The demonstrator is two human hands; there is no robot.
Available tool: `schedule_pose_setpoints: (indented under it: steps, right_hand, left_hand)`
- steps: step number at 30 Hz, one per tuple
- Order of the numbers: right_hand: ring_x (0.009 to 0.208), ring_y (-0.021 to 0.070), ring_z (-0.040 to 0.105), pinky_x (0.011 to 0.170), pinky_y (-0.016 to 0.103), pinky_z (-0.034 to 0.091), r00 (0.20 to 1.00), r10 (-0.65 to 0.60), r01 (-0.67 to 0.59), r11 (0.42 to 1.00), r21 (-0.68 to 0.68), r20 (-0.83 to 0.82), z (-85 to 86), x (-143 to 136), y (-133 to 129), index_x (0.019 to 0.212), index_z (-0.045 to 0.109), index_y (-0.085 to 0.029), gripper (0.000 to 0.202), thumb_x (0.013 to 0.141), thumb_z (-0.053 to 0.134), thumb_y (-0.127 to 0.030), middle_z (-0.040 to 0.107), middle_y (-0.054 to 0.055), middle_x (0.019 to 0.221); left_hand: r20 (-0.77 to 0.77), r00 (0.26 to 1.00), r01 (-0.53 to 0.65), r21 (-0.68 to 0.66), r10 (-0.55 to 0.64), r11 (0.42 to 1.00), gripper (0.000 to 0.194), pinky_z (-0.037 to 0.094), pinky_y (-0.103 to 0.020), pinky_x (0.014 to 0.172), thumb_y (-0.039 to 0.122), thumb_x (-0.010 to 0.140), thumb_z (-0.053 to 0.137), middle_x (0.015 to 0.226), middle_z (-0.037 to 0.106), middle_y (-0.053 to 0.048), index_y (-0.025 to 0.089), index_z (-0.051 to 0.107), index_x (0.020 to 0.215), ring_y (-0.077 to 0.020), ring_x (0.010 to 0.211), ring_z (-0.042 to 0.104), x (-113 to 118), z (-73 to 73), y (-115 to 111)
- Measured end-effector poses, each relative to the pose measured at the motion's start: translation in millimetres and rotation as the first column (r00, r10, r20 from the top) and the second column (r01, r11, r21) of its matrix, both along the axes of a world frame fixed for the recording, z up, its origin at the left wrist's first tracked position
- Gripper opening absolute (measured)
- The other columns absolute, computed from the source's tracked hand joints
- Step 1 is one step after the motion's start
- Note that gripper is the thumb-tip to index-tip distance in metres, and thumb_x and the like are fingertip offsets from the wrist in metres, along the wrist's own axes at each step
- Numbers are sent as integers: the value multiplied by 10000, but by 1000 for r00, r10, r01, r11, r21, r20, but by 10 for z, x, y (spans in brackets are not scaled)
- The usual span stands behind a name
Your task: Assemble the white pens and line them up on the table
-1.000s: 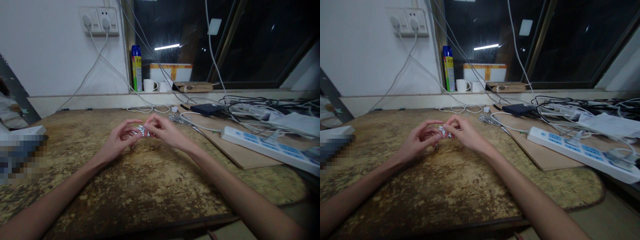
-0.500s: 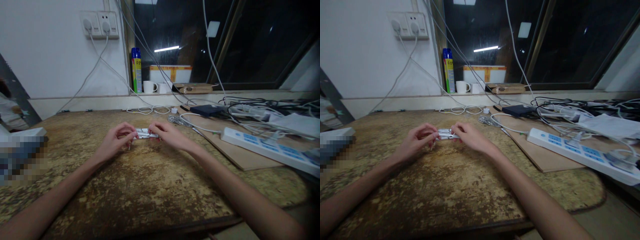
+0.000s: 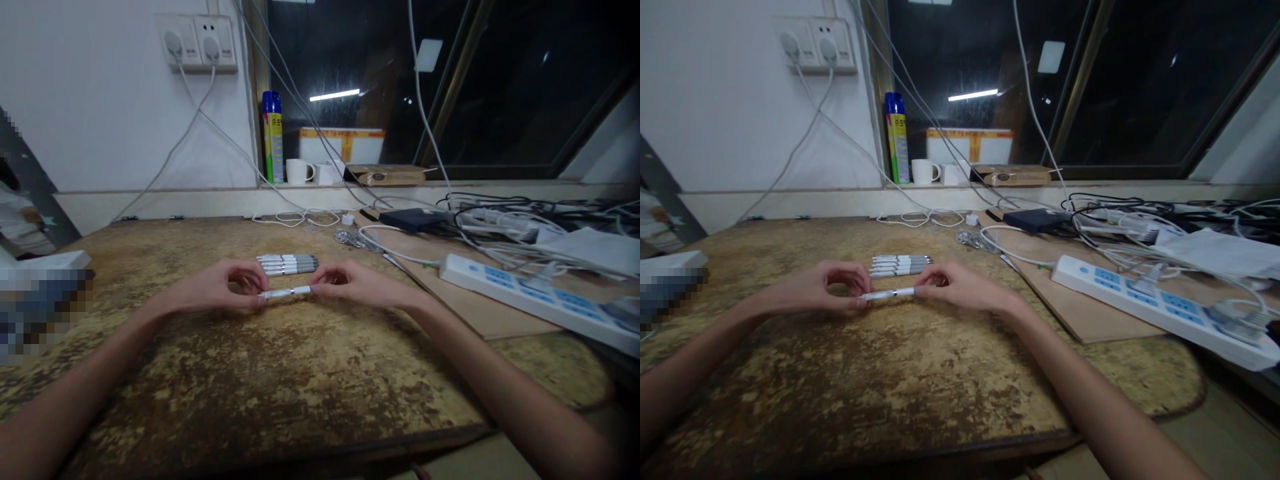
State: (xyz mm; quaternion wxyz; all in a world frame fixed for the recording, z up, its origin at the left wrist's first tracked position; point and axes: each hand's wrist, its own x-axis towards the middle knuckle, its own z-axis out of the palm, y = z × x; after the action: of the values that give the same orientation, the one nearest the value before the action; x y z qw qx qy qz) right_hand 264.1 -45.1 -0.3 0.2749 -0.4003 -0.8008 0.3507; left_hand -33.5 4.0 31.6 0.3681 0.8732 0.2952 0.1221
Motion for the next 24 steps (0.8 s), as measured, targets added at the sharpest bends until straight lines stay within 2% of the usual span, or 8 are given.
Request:
schedule_pose_setpoints:
  steps: [5, 8, 12, 18, 24]
  right_hand:
    - [749, 144, 585, 659, 252, 446, 996, 68, -63, 994, -86, 55, -32, -5, -52, 1023, 728, -160, 290, 903, 669, -418, 693, 35, 862]
    - [692, 123, 560, 614, 235, 429, 993, 101, -94, 988, -120, 59, -48, -30, -76, 989, 723, -148, 265, 890, 689, -392, 665, 20, 799]
    - [672, 116, 541, 602, 234, 423, 990, 121, -112, 987, -116, 77, -68, -57, -84, 965, 721, -148, 258, 874, 704, -390, 648, 12, 777]
    - [652, 113, 500, 568, 236, 386, 987, 105, -94, 991, -92, 124, -113, -57, -69, 967, 715, -152, 279, 872, 702, -413, 613, 3, 756]
    - [661, 116, 499, 572, 236, 382, 985, 108, -97, 992, -85, 134, -137, -52, -48, 975, 713, -154, 287, 860, 717, -417, 612, 6, 769]
  left_hand:
    - [-144, 986, 93, 39, -86, 995, 271, 500, -308, 875, 350, 826, 748, 1042, 758, -34, 212, 757, 1059, -207, 966, 680, -2, -1, -27]
    - [-164, 979, 138, 86, -122, 987, 274, 475, -318, 943, 331, 821, 758, 1088, 760, -18, 244, 770, 1082, -211, 1021, 675, -15, -12, -21]
    - [-170, 967, 206, 88, -189, 975, 270, 464, -312, 955, 312, 823, 765, 1089, 755, -10, 258, 770, 1087, -206, 1029, 668, -25, -38, -6]
    - [-182, 964, 211, 64, -196, 975, 246, 481, -297, 906, 309, 819, 767, 1066, 746, -18, 245, 771, 1056, -204, 1000, 671, -26, -59, -4]
    - [-183, 963, 208, 51, -195, 977, 258, 486, -304, 920, 297, 813, 769, 1085, 738, -26, 241, 764, 1065, -207, 1015, 669, -27, -66, -1]
